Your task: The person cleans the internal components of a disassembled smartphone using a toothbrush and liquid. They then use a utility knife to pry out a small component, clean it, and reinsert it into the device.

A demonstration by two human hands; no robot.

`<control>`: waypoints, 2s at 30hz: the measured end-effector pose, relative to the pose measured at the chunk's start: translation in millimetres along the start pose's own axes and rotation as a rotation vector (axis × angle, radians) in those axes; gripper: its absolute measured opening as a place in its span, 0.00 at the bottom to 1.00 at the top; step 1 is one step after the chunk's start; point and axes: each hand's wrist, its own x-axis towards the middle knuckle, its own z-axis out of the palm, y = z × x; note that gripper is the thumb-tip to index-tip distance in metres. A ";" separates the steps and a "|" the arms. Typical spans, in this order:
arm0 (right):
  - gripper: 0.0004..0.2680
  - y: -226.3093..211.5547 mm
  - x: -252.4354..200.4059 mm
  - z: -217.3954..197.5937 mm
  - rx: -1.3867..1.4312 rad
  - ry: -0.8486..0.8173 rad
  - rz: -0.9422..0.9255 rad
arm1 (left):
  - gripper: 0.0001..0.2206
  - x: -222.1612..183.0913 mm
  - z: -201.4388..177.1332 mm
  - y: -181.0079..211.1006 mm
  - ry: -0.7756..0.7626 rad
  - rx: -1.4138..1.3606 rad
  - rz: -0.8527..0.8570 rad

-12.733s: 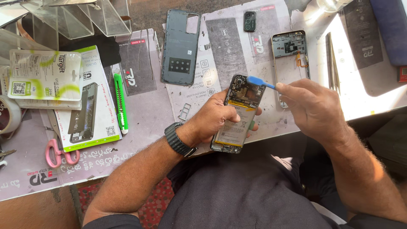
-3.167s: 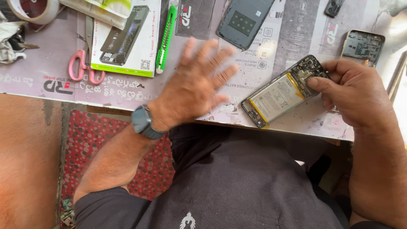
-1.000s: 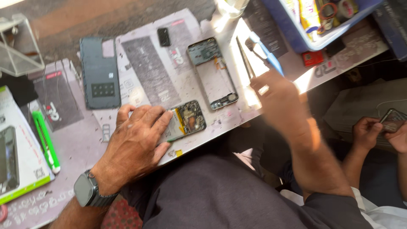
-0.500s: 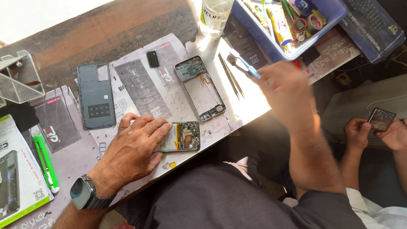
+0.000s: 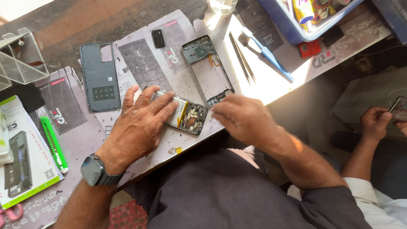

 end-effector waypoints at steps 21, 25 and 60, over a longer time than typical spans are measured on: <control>0.05 57.0 10.2 -75.8 -0.129 0.327 0.220 | 0.31 -40.3 42.5 40.7 0.371 -0.173 -0.189; 0.06 103.0 16.6 -141.6 -0.225 0.392 0.152 | 0.33 -55.8 75.0 33.9 0.437 -0.125 -0.287; 0.12 228.0 125.5 -147.1 -0.501 -0.065 0.430 | 0.38 -110.4 127.8 -38.0 0.219 0.019 -0.282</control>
